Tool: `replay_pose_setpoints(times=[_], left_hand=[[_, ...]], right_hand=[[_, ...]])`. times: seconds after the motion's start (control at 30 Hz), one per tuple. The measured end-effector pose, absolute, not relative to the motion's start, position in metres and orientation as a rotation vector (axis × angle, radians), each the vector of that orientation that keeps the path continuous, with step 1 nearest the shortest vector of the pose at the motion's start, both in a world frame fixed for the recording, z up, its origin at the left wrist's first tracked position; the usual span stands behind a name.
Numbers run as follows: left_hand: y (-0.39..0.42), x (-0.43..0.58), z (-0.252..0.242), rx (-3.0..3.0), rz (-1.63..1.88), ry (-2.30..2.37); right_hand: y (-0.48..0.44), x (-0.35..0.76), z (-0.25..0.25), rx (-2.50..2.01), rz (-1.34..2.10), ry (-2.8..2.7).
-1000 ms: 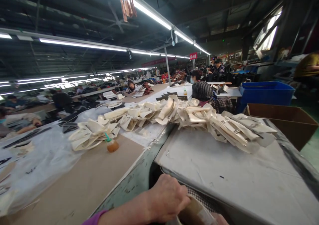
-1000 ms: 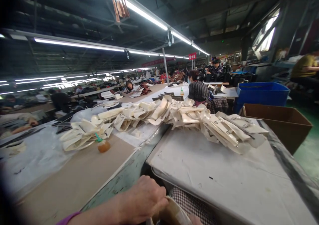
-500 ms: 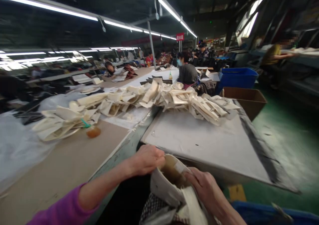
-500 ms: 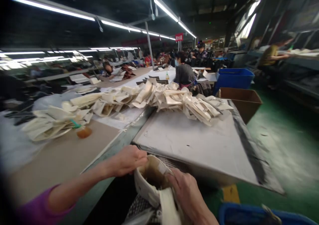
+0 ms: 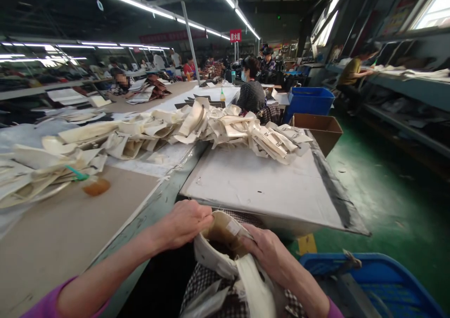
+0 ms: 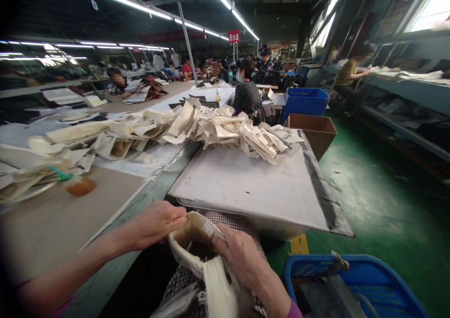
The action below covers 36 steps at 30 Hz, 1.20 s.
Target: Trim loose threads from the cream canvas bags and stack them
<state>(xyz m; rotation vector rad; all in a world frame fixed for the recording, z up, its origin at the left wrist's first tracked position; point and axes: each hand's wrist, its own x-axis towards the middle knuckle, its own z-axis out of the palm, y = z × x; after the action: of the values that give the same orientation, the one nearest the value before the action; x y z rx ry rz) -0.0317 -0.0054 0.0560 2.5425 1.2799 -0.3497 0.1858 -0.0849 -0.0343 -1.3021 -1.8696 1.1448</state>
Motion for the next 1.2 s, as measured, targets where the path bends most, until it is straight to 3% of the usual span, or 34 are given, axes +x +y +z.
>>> replay_pose_setpoints(times=[0.43,1.2], left_hand=[[0.016,-0.026,0.055,2.207,0.000,1.282],[0.098,0.018,0.036,1.818,-0.289,0.917]], right_hand=[[-0.058,0.198,-0.042,-1.463,1.197,-1.637],[0.010,0.226,-0.075,-1.238,1.764,-1.307]])
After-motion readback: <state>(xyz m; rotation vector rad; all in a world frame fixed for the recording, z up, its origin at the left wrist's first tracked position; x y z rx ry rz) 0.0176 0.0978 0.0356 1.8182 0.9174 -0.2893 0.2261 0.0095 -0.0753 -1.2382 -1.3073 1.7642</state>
